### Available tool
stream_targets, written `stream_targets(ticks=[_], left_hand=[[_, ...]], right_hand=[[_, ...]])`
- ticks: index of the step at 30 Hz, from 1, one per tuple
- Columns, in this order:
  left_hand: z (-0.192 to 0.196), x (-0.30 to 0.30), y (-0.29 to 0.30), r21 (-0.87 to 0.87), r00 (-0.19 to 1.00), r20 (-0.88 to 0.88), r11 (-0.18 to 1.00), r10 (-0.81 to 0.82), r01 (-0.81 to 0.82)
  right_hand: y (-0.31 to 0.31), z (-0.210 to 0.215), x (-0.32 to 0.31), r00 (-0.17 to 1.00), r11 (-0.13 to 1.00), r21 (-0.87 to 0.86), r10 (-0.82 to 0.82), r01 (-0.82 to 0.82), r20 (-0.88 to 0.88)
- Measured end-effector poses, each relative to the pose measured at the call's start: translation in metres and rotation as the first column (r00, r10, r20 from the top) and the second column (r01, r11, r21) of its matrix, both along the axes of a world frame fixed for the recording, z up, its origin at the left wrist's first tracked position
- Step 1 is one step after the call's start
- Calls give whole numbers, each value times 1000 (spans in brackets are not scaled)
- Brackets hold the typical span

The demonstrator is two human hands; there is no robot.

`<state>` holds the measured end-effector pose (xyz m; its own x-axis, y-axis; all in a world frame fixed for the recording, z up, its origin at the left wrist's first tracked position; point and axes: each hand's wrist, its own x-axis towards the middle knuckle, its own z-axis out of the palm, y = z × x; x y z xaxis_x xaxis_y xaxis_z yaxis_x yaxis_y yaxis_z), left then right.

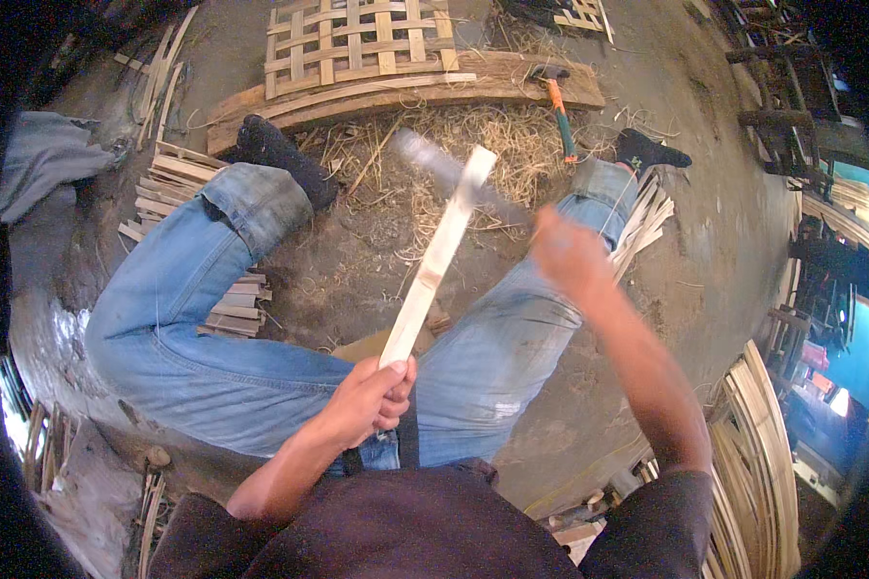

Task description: The person sits on the floor and uses a knife to shave and smooth a thin wooden strip. They repeatedly scrape the surface, rotate the strip, and inspect the edges while working.

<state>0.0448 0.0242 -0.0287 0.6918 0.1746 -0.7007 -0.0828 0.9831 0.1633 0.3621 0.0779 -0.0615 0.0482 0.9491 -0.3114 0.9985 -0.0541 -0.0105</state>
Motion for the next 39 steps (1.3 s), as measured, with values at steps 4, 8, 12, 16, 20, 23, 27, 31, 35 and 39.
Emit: stream_targets(ticks=[4, 8, 12, 16, 20, 23, 27, 31, 35, 39], left_hand=[[-5, -8, -3, -2, 1000, 13, 1000, -8, 8], [-7, -12, 4, 15, 1000, 2, 1000, -21, 21], [-4, -18, 6, -72, 999, 26, 997, -30, 31], [-4, -15, 17, -75, 999, 17, 996, -51, 53], [-1, -10, 30, -37, 999, -32, 999, -37, 36], [-1, -13, 29, -34, 998, -58, 999, -27, 25], [-1, -12, 25, -49, 1000, -5, 999, -6, 6], [0, -13, 22, -59, 998, 69, 998, 8, -4], [-6, -4, 19, -129, 997, 51, 990, 61, -54], [0, -7, 18, -194, 993, 79, 979, 85, -68]], right_hand=[[18, 3, 15, 998, 993, 117, -2, 10, -69], [-13, 6, -25, 970, 980, 44, 198, -193, -143], [4, 2, 4, 990, 989, 147, 55, -35, -133], [-19, 8, -19, 970, 982, 190, 22, 25, -242], [-67, 26, -87, 899, 980, -39, 162, -194, -407], [-68, 43, -93, 875, 956, -45, 246, -290, -418], [-53, 32, -75, 923, 975, -95, 156, -201, -351], [-46, 39, -80, 946, 964, -234, 46, -126, -320], [-56, 28, -83, 920, 986, -126, 56, -113, -388], [-45, 27, -80, 967, 975, -144, 136, -169, -216]])
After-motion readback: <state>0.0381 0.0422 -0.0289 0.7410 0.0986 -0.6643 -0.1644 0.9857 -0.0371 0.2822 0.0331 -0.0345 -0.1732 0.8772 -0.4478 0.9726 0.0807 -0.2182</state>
